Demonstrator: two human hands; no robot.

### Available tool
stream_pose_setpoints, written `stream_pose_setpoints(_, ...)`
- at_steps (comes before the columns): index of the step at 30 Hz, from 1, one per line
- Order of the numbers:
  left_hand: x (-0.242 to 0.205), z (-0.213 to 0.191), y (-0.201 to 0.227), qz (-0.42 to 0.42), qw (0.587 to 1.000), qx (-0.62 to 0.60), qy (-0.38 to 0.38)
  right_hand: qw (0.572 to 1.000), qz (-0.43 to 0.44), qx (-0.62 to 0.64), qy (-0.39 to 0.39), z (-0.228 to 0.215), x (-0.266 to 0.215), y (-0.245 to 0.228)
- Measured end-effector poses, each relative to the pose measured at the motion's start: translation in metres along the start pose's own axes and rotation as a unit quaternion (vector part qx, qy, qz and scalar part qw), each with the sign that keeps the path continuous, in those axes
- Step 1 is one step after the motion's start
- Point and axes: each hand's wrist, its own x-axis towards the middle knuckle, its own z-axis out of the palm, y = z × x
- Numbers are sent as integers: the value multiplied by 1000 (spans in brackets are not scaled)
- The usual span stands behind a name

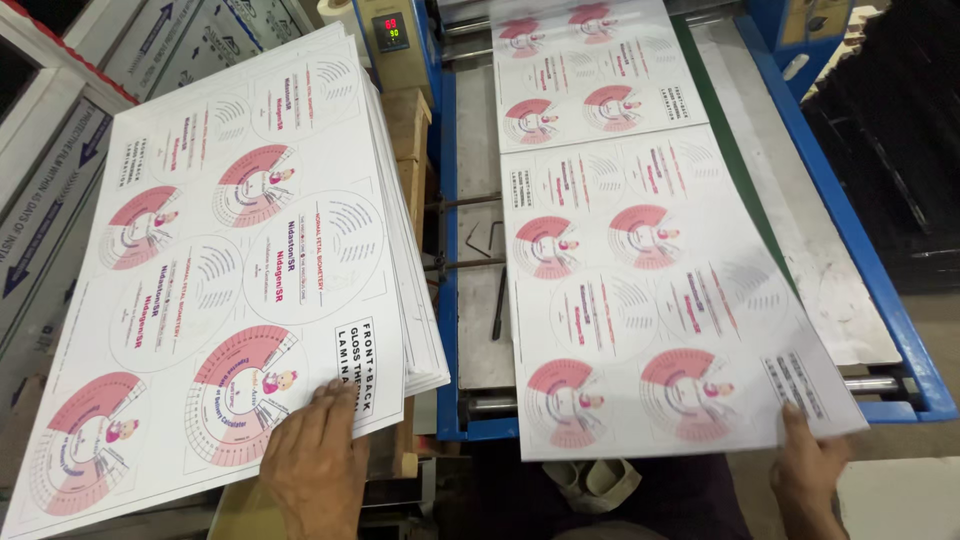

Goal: The person sits on the floor and repeatedly feeds printed sheets into a laminating machine. They pick up a sheet from a stack on the left, place it onto the machine's conveyor belt, and watch it pass through the rollers. The process is repeated continuously for multiple sheets.

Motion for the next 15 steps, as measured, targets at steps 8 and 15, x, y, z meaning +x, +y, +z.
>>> stream_pose_setpoints(8, 2, -4, 2, -14, 1000, -16, -13, 995, 37, 92, 1, 54, 54, 20)
stream_pose_setpoints(15, -2, -3, 7, -21, 998, -15, -52, 967, 223, 68, -101, 45, 57, 16)
